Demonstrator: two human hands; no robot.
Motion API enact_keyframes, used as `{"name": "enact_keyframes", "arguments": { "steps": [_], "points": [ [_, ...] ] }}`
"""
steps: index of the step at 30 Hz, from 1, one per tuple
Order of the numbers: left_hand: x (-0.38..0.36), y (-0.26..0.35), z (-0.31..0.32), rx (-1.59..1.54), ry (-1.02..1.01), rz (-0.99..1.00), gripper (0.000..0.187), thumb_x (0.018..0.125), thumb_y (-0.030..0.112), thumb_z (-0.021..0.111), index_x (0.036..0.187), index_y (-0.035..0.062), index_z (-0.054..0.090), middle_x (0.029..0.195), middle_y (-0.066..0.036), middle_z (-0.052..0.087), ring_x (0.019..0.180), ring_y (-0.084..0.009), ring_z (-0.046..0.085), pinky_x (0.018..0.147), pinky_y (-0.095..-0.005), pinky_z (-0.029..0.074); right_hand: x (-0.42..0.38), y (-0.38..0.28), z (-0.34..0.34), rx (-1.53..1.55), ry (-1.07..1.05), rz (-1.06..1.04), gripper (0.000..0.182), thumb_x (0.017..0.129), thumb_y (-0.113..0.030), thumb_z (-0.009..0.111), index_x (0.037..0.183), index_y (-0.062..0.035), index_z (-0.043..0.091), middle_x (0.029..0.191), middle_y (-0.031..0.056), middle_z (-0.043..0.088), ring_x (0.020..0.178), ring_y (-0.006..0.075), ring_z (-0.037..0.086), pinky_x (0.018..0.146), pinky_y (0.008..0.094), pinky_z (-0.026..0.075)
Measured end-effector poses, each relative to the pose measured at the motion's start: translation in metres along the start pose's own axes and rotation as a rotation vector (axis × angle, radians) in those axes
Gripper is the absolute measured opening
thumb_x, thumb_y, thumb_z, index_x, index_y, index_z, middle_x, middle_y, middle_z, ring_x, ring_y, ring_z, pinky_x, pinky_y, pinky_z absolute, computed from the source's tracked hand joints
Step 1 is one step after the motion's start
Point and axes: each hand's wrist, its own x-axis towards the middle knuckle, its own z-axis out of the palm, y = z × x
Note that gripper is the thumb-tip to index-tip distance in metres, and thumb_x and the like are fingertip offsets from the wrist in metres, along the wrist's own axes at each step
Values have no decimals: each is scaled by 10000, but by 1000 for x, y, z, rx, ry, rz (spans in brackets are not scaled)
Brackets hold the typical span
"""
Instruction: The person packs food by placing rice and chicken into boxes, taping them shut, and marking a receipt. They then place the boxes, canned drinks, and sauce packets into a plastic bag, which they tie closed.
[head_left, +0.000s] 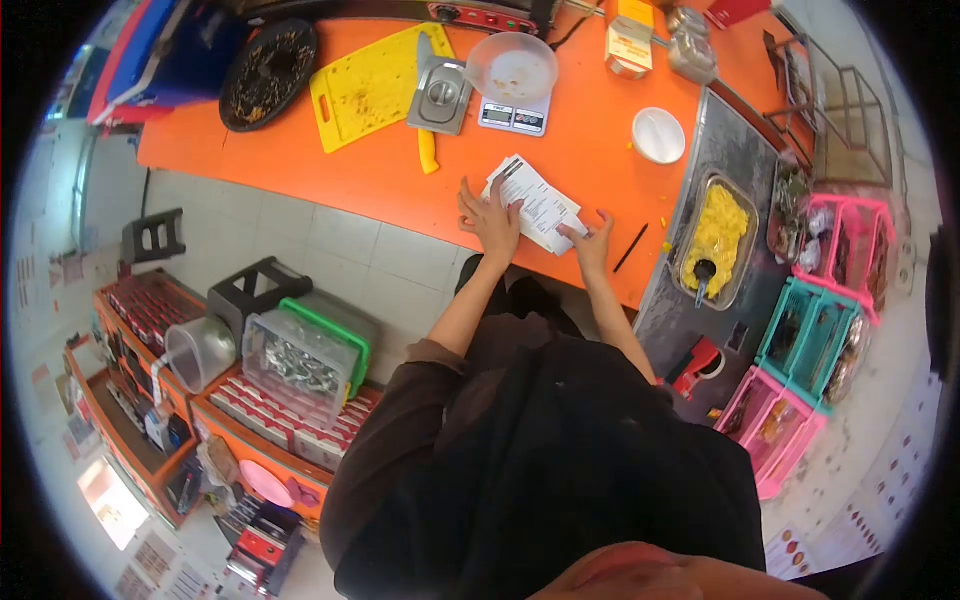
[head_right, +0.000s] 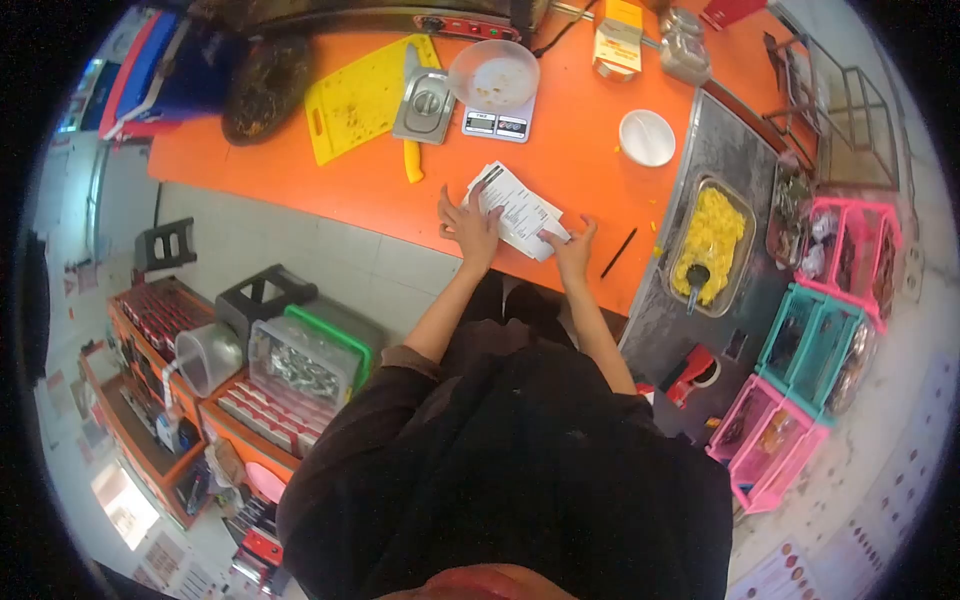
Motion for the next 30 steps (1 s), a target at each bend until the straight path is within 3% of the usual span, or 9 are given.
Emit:
{"name": "enact_keyframes", "arguments": {
  "steps": [4,6,10,17,20,22,25,28,30],
  "points": [
    [-3,-3,2,25,88,-19,563,820,267,642,1332,140,446,1453,-191,261,1313,-359,257,935,-566,222,22,-14,-12,-527,137,-232,681,722,-184,801,1285,-66,437,1067,159,522,1022,244,540,809,355,473],
    [-7,-12,12,0,104,-19,558,829,281,627,1333,126,443,1449,-194,266,1318,-360,252,939,-572,217,34,-61,-2,-624,8,-397,407,793,-250,737,1153,-108,610,1135,129,470,1118,239,450,869,357,437],
    [-14,-15,14,-34,97,-19,578,850,314,610,1355,102,426,1436,-200,277,1324,-358,252,947,-571,228,98,-90,68,-522,-725,-385,191,855,-285,659,980,-167,742,1185,72,485,1159,263,413,980,388,358],
    [-19,-20,21,-88,53,-132,617,845,339,640,1392,168,413,1383,-210,301,1304,-359,278,959,-549,254,152,-57,137,-1028,-1127,-347,244,808,-309,716,966,-126,745,1224,101,447,1203,248,366,1021,362,334],
    [-18,-24,27,-54,92,-127,639,825,353,662,1388,170,421,1365,-209,309,1290,-358,293,954,-526,281,153,-54,141,-1004,-1106,-215,385,757,-282,760,1111,-150,685,1166,101,484,1139,267,427,990,377,361],
    [-22,-23,33,-58,114,-104,647,818,352,669,1387,170,423,1366,-208,309,1289,-357,294,951,-519,290,147,-57,148,-827,-940,150,534,712,-210,769,1208,-158,579,1114,110,515,1075,272,497,930,388,412],
    [-19,-25,30,-73,120,-85,660,805,346,681,1387,169,425,1365,-207,311,1285,-350,299,947,-506,304,159,-25,156,-979,-720,-271,589,675,-128,749,1207,-151,496,1133,122,539,1041,297,564,866,401,461],
    [-25,-18,24,-56,54,-54,658,817,334,677,1394,161,412,1371,-212,302,1285,-370,300,974,-506,295,135,-56,185,-1618,-368,-299,380,751,-187,667,1100,-94,550,1141,177,590,1053,352,586,863,443,469],
    [-22,-12,11,-213,62,-157,649,888,326,616,1423,83,340,1385,-238,276,1287,-409,290,1028,-490,270,144,-59,166,-1494,-386,-223,341,808,-241,598,1096,-64,557,1119,204,603,1035,383,587,865,462,464]
  ]
}}
